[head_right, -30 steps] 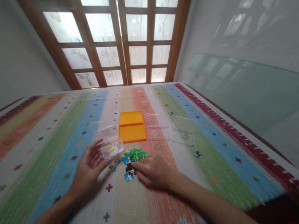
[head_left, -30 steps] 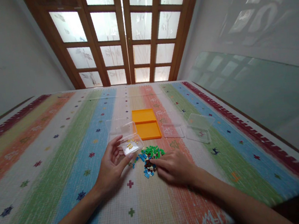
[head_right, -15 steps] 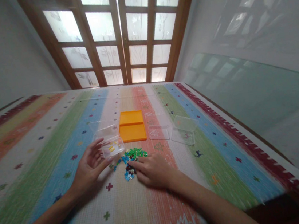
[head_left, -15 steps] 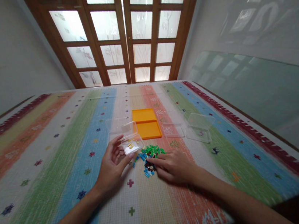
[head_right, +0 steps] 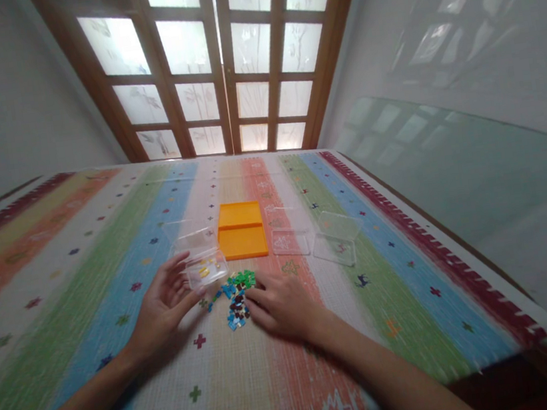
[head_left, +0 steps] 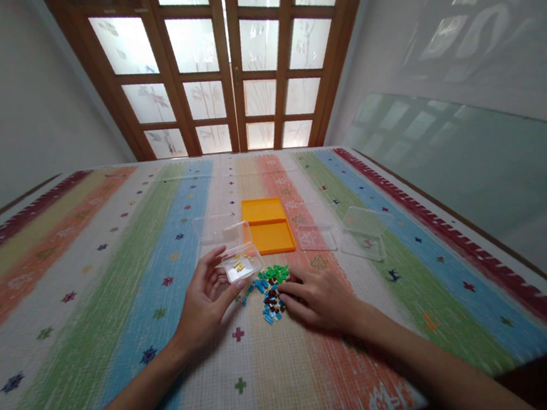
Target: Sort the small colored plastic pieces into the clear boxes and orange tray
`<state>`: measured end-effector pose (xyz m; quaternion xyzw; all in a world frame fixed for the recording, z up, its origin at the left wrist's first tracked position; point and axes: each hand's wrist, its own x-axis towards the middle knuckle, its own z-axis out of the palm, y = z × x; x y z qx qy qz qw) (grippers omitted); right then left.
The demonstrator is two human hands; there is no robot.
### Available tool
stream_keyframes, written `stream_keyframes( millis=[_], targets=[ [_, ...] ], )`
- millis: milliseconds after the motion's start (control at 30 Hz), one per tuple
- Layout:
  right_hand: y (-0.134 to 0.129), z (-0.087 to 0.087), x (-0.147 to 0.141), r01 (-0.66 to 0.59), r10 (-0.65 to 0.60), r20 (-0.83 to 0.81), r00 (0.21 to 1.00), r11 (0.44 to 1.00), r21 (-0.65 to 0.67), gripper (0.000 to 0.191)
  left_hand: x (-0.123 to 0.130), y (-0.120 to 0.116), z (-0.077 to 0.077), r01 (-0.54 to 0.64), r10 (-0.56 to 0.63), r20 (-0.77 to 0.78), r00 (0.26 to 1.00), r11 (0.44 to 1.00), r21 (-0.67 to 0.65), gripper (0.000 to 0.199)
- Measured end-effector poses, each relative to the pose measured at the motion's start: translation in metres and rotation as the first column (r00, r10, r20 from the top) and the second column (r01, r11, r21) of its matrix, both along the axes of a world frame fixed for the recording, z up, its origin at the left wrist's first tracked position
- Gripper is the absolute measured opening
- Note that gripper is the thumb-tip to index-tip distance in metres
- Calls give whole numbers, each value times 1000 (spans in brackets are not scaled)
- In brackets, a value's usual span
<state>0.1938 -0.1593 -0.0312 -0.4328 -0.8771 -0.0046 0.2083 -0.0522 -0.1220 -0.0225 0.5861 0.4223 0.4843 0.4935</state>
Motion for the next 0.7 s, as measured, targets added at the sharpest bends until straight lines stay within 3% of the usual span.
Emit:
stream_keyframes(
  millis=[300,500,700],
  targets=[
    [-2,1,-3,75,-77,41,996,996,46,39,-1,1,-2,-7,8,7,1000,1000,-7,64],
    [-1,-1,-3,51,-51,1,999,998,30,38,0,1,-1,-14,15,-12,1000,1000,4,65],
    [2,-4,-4,31,-29,-20,999,993,110,40,-2,3,-4,-17,17,-6,1000,1000,16,65]
  ],
)
